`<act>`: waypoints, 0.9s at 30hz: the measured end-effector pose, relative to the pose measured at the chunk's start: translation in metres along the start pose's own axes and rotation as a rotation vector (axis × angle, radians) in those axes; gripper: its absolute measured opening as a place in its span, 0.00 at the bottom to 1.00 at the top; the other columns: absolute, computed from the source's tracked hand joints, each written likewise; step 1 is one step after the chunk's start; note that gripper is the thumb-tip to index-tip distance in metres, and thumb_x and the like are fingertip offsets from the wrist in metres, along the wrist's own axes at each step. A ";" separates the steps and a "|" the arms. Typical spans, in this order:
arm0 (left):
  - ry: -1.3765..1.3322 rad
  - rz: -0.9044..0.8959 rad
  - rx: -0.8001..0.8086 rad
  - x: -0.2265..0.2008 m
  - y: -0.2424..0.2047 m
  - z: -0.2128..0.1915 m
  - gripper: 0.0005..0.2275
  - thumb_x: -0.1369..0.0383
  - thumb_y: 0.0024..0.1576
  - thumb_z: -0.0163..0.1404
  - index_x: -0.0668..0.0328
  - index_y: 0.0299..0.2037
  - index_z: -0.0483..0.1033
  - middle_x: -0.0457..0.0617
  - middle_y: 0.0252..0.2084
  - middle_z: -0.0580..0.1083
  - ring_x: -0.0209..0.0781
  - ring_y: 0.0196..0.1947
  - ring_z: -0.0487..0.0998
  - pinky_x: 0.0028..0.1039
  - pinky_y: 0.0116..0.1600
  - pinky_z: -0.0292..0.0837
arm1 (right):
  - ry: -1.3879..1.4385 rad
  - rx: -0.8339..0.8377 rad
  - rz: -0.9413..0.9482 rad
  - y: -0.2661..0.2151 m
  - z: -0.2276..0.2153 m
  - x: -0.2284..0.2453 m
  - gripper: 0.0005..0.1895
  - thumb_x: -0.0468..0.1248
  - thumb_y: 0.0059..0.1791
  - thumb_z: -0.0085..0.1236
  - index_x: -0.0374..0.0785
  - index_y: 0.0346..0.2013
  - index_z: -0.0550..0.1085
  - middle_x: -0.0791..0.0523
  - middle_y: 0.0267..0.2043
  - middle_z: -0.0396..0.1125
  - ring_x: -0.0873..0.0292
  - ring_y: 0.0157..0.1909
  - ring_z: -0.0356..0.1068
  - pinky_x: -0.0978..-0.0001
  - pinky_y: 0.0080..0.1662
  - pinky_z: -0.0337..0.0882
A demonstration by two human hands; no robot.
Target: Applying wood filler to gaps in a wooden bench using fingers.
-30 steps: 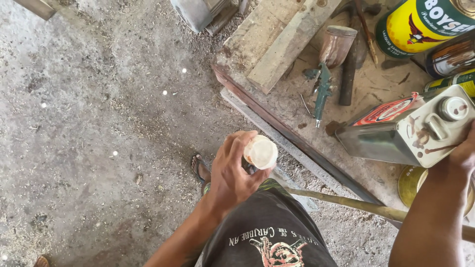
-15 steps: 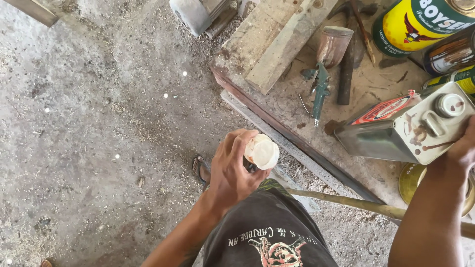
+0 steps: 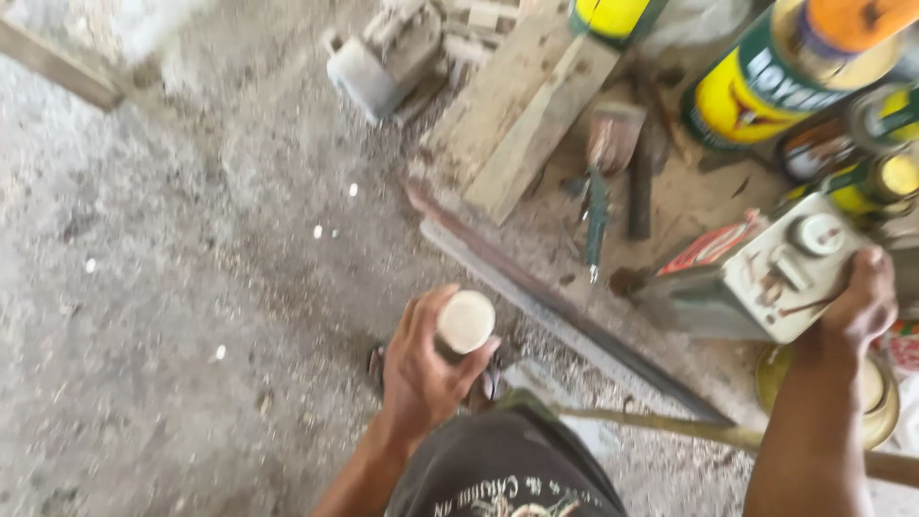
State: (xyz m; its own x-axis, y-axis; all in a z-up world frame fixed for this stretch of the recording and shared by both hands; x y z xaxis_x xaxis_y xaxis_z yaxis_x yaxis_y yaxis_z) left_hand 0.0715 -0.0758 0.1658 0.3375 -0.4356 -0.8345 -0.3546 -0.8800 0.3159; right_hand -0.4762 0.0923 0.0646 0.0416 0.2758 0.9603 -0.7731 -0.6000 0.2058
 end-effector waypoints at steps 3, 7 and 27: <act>-0.026 -0.142 -0.045 0.025 -0.006 -0.010 0.29 0.63 0.49 0.67 0.63 0.59 0.70 0.57 0.52 0.76 0.49 0.48 0.81 0.35 0.49 0.78 | -0.047 -0.126 -0.016 0.009 -0.019 -0.008 0.11 0.37 0.63 0.45 0.31 0.51 0.69 0.53 0.49 0.64 0.57 0.49 0.65 0.65 0.54 0.69; 0.001 -0.343 -0.086 0.066 -0.031 -0.025 0.29 0.63 0.46 0.66 0.61 0.58 0.71 0.54 0.47 0.77 0.47 0.45 0.82 0.34 0.47 0.78 | -0.032 -0.353 -0.005 0.002 -0.009 0.004 0.13 0.39 0.59 0.45 0.34 0.51 0.74 0.55 0.48 0.73 0.60 0.48 0.74 0.70 0.52 0.77; -0.195 -0.227 -0.480 0.358 -0.118 -0.177 0.32 0.70 0.43 0.67 0.69 0.58 0.67 0.62 0.46 0.78 0.49 0.47 0.82 0.37 0.52 0.81 | -0.377 -0.749 -0.134 -0.132 -0.047 -0.081 0.10 0.43 0.63 0.49 0.39 0.50 0.69 0.58 0.41 0.67 0.65 0.39 0.67 0.71 0.39 0.70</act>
State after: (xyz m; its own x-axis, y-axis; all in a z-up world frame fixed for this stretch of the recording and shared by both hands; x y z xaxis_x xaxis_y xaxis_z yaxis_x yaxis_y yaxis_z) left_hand 0.3883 -0.1611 -0.0907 0.1757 -0.2221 -0.9591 0.1599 -0.9549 0.2504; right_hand -0.4075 0.1847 -0.0491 0.2676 -0.0392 0.9627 -0.9562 0.1122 0.2704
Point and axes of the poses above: each hand's wrist, its own y-axis towards the middle knuckle, its own z-axis out of the palm, x = y × z, the point moved 9 cm from there along y, towards the middle knuckle
